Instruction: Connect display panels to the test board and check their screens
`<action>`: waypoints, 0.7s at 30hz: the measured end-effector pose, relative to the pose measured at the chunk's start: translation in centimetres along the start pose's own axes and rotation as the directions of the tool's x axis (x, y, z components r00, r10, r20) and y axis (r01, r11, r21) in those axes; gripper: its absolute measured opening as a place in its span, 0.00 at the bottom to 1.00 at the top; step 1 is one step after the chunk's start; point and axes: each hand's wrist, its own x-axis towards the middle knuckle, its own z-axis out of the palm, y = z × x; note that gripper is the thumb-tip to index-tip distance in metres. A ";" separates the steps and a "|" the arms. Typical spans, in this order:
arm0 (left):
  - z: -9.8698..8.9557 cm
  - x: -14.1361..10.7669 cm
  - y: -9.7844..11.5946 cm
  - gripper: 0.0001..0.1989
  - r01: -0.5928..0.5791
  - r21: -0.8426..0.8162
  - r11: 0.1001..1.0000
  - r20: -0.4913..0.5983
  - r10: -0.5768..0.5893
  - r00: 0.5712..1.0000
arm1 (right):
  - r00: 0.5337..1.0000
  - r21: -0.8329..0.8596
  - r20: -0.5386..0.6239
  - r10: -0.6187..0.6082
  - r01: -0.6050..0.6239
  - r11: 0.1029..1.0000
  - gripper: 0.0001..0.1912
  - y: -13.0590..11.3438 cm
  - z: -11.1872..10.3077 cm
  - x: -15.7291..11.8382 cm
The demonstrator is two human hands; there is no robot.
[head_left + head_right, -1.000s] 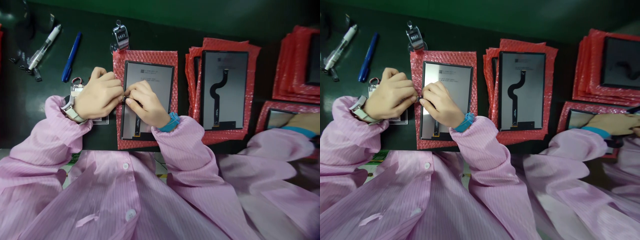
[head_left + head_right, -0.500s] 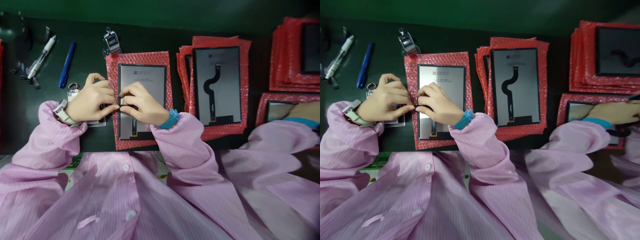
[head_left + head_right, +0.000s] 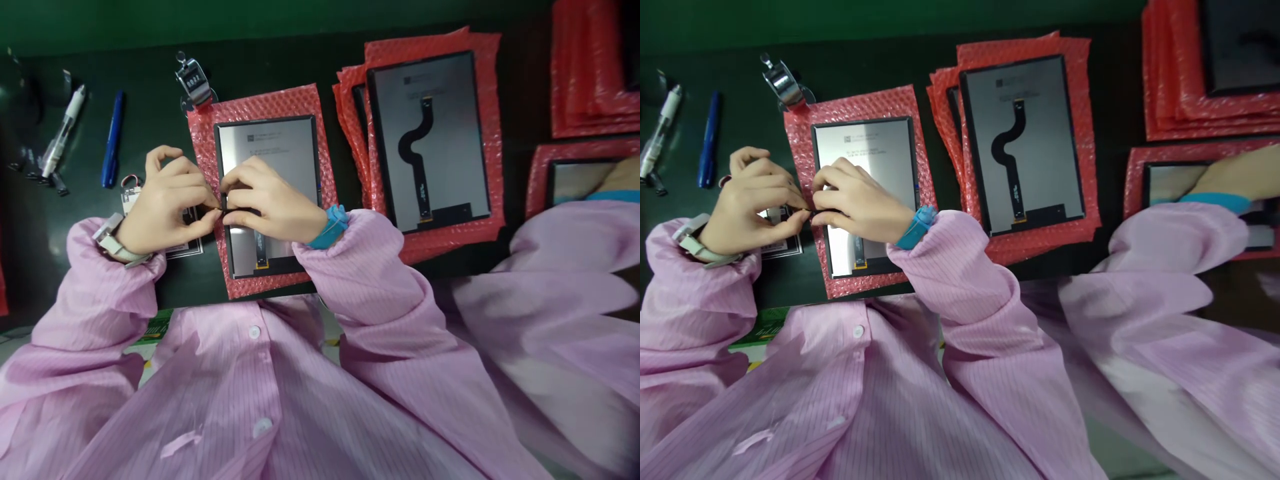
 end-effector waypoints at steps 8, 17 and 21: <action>-2.3 -1.3 0.7 0.16 0.066 0.057 0.996 -0.393 -0.039 0.919 | 0.979 0.083 -0.172 0.113 -0.100 0.992 0.32 -0.7 -0.6 0.2; 1.7 -10.6 6.9 0.11 0.479 0.159 0.863 -0.475 -0.359 0.804 | 0.891 0.131 -0.406 0.201 -0.160 0.978 0.26 0.1 -2.2 -0.2; 4.9 -10.5 6.7 0.21 0.522 0.477 0.707 -0.260 -0.454 0.852 | 0.860 0.105 -0.467 0.208 -0.180 0.978 0.23 0.3 -2.2 -0.1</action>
